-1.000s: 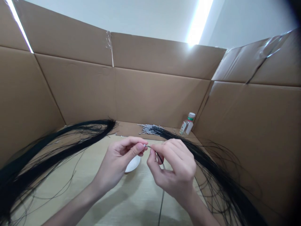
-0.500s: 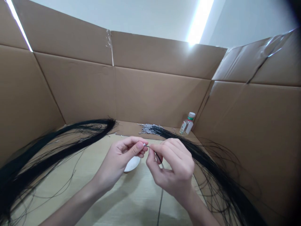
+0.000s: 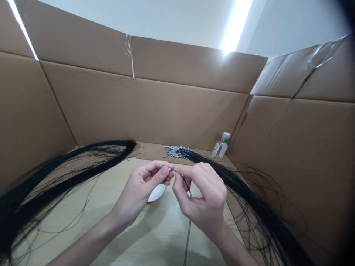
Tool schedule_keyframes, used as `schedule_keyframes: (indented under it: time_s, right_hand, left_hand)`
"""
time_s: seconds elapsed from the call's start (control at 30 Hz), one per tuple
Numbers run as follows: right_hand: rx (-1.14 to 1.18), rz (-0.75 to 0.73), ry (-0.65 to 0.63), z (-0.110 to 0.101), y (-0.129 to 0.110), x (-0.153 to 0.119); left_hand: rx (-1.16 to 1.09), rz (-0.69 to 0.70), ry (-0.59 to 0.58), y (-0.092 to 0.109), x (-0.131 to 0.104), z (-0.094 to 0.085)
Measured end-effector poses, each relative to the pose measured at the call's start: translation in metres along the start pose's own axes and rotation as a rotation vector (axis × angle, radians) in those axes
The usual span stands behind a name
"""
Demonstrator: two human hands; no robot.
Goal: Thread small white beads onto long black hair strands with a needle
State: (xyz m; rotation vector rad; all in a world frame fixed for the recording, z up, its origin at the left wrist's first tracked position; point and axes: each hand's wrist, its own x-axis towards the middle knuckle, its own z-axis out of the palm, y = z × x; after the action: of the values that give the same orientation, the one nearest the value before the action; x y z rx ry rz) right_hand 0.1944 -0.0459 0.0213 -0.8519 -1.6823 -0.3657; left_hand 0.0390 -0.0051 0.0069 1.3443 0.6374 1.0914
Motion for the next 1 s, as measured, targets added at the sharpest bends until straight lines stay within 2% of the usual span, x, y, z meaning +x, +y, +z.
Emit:
schedule_keyframes:
  time_s: [0.23, 0.57, 1.0]
  right_hand:
    - [0.014, -0.022, -0.008, 0.0008, 0.0015, -0.0021]
    - [0.026, 0.038, -0.011, 0.0003, 0.0018, 0.0003]
    - [0.043, 0.048, -0.042, 0.0002, 0.0045, -0.0001]
  left_hand:
    - [0.020, 0.034, 0.001, 0.0006, 0.0008, 0.0014]
    - [-0.063, -0.019, -0.036, -0.0001, -0.0007, 0.0013]
    - [-0.004, -0.002, -0.039, -0.0010, 0.0009, 0.0019]
